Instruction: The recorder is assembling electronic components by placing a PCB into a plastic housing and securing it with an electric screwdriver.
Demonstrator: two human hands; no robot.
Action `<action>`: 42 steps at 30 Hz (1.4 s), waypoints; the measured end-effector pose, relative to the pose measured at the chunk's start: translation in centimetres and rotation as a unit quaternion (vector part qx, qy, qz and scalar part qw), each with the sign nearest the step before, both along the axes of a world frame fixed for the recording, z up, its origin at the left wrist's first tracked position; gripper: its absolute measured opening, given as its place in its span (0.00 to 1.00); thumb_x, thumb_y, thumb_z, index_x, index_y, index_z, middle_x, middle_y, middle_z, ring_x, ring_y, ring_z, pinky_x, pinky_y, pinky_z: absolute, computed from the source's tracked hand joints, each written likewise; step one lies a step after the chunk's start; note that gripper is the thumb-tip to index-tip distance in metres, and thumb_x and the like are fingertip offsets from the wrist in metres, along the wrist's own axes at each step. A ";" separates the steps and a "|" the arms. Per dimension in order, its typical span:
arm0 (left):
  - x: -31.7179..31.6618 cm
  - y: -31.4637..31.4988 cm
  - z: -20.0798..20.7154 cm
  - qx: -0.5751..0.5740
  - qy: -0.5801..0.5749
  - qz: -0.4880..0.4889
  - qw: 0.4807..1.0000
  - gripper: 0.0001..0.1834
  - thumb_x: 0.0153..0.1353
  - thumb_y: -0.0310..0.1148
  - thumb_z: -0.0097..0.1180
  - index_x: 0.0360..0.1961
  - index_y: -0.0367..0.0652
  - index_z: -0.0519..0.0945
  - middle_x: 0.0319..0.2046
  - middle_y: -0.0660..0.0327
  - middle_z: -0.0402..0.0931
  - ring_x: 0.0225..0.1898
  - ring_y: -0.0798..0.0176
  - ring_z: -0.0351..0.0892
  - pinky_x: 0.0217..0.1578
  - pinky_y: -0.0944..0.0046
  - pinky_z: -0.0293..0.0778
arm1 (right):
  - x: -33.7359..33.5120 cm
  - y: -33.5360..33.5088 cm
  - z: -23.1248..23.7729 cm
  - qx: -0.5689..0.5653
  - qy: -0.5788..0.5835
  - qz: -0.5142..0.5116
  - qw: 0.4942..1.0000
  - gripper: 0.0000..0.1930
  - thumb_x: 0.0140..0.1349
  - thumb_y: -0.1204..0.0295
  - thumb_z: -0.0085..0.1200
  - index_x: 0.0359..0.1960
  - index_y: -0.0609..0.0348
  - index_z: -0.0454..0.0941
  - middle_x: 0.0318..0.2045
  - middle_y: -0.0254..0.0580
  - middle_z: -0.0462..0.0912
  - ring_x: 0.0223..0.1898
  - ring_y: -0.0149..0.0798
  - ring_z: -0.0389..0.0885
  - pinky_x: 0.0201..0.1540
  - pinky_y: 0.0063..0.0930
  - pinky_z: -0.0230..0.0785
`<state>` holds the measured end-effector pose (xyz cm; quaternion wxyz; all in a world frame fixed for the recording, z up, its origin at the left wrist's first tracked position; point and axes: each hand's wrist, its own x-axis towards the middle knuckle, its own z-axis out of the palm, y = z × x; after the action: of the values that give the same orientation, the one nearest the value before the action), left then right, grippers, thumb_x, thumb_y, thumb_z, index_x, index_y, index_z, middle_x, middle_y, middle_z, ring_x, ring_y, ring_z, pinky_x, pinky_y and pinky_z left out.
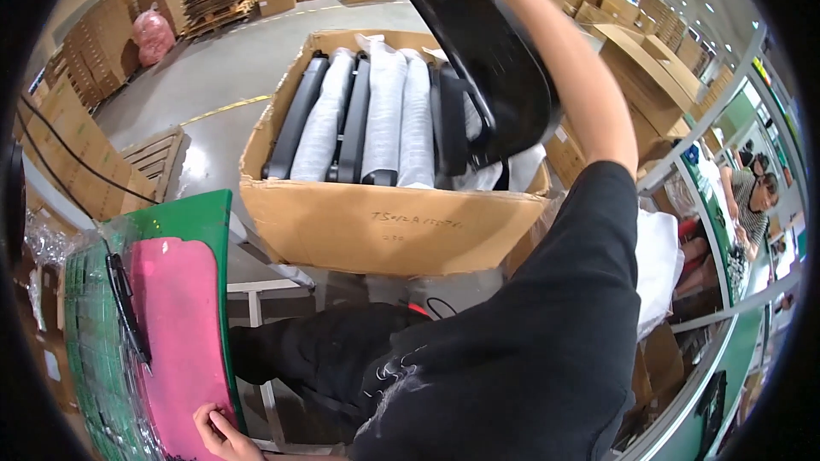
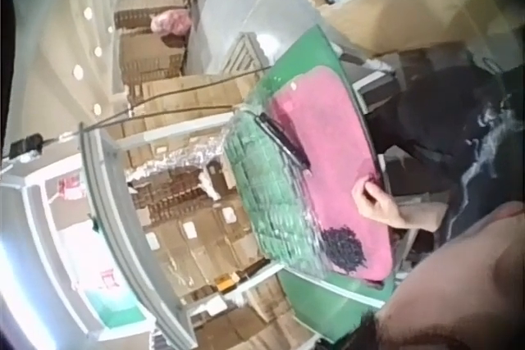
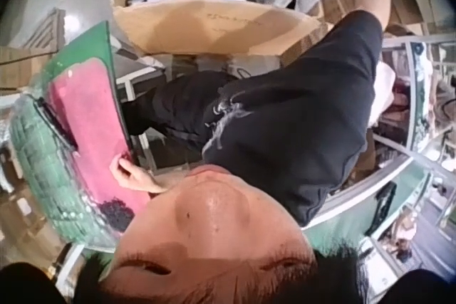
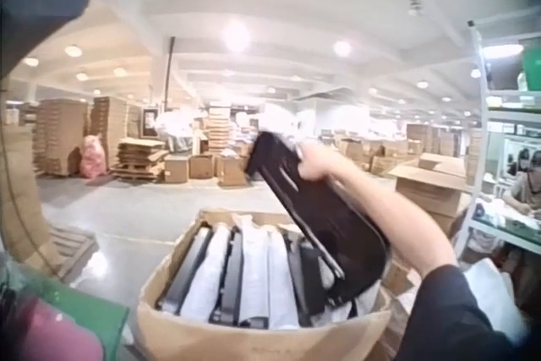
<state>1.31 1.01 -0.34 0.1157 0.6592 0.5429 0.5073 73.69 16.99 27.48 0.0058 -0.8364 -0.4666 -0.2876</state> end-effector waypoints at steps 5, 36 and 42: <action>-0.5 -0.1 -0.5 -0.002 -0.007 0.036 0.999 0.06 0.66 0.26 0.51 0.36 0.34 0.79 0.30 0.58 0.76 0.31 0.65 0.73 0.35 0.69 0.73 | -17.2 -1.4 6.2 0.246 -0.097 0.395 0.880 0.25 0.55 0.78 0.44 0.58 0.61 0.65 0.42 0.69 0.78 0.47 0.65 0.76 0.51 0.51 0.69; -12.9 3.1 5.4 -0.167 0.262 0.127 0.942 0.13 0.59 0.42 0.58 0.31 0.42 0.79 0.28 0.58 0.78 0.34 0.51 0.81 0.31 0.52 0.76 | -79.6 27.8 -21.1 -0.079 -0.088 0.655 0.746 0.16 0.60 0.71 0.48 0.51 0.51 0.75 0.55 0.43 0.71 0.59 0.47 0.68 0.56 0.50 0.66; -12.9 2.6 4.7 -0.134 0.268 0.156 0.941 0.13 0.58 0.41 0.60 0.27 0.41 0.78 0.25 0.59 0.75 0.31 0.53 0.80 0.27 0.55 0.73 | -83.0 28.4 -21.1 -0.237 -0.133 0.617 0.739 0.24 0.67 0.72 0.40 0.65 0.55 0.63 0.74 0.35 0.47 0.72 0.44 0.52 0.68 0.53 0.52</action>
<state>-11.54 3.59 4.41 -0.0280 0.6561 0.7129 0.2460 -9.30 45.41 6.42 -0.0781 -0.2937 -0.9294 -0.2096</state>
